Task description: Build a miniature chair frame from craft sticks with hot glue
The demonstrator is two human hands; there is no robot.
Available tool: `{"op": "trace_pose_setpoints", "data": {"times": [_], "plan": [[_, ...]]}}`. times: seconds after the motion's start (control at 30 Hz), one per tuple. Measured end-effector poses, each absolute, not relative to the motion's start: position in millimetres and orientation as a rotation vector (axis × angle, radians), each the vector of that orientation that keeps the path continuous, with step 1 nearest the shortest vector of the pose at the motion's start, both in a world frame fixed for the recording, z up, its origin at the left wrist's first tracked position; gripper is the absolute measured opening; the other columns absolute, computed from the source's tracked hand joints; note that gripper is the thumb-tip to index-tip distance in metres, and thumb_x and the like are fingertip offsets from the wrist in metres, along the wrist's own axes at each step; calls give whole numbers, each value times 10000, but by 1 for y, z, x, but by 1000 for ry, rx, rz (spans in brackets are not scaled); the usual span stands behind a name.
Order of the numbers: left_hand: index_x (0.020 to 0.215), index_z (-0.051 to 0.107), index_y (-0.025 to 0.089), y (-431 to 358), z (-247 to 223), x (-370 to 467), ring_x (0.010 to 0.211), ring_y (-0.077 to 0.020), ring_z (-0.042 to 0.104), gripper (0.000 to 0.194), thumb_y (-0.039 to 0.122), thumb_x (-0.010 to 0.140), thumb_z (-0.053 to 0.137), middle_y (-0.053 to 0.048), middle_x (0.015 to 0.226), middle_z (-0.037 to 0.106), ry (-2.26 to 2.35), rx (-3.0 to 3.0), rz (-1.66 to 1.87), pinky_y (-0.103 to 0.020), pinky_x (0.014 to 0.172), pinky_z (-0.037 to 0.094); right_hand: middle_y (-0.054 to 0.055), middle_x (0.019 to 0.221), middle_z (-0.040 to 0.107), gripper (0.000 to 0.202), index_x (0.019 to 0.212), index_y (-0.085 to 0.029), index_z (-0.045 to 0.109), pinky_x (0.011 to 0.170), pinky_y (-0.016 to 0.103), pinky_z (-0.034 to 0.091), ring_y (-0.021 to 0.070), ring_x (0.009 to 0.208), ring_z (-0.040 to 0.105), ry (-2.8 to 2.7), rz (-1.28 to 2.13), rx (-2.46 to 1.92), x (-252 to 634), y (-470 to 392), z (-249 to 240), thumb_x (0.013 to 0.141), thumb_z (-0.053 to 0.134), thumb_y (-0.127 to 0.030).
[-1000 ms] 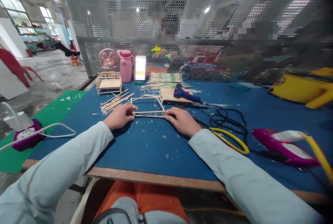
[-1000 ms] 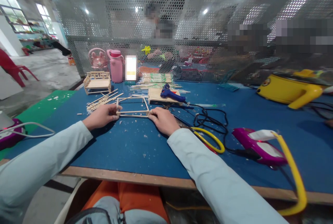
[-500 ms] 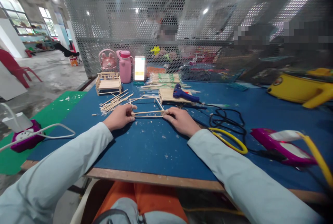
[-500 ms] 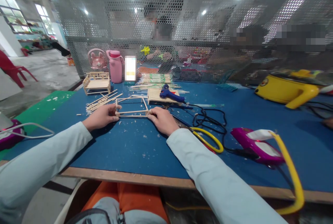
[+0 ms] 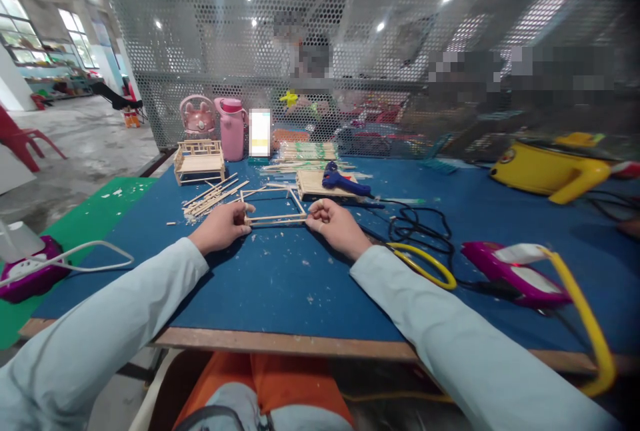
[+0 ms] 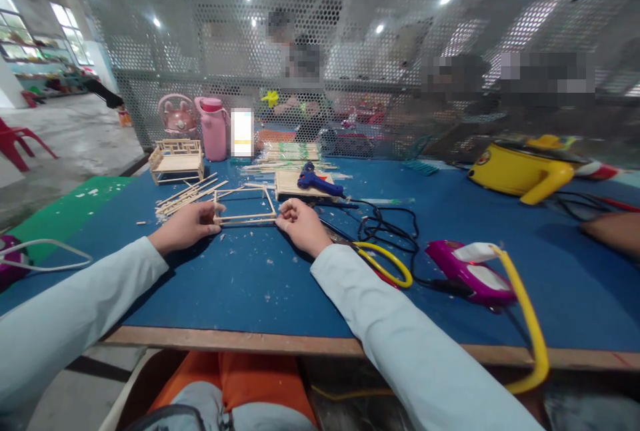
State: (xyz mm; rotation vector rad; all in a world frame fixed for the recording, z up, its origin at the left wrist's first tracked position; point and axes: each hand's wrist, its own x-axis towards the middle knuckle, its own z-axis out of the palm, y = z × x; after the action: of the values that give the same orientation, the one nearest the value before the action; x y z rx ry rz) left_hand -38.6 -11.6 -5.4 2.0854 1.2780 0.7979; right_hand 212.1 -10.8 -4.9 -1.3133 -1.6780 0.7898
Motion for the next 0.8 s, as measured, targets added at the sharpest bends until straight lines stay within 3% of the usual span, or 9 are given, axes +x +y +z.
{"op": "trace_pose_setpoints", "data": {"times": [0.33, 0.57, 0.8], "plan": [[1062, 563, 113, -15, -3, -36, 642, -123, 527, 388, 170, 678, 554, -4, 699, 572, 1303, 2088, 788, -262, 664, 438, -58, 609, 526, 286, 770, -177, 469, 554, 228, 367, 82, 542, 481, -1547, 963, -1333, 208, -9, -5, 547, 638, -235], [1068, 567, 128, -16, -1, -36, 663, -128, 540, 388, 155, 680, 558, -13, 724, 592, 1325, 2093, 781, -270, 684, 440, -36, 632, 569, 318, 873, -192, 458, 415, 188, 293, 85, 493, 481, -1489, 1123, -1397, 208, -9, 3, 590, 600, -219], [1064, 571, 133, -15, -3, -36, 665, -124, 537, 389, 162, 676, 564, -12, 736, 595, 1316, 2090, 790, -272, 695, 441, -38, 607, 576, 295, 876, -192, 465, 391, 178, 294, 76, 462, 464, -1453, 1114, -1473, 206, -9, 7, 607, 581, -154]]}}
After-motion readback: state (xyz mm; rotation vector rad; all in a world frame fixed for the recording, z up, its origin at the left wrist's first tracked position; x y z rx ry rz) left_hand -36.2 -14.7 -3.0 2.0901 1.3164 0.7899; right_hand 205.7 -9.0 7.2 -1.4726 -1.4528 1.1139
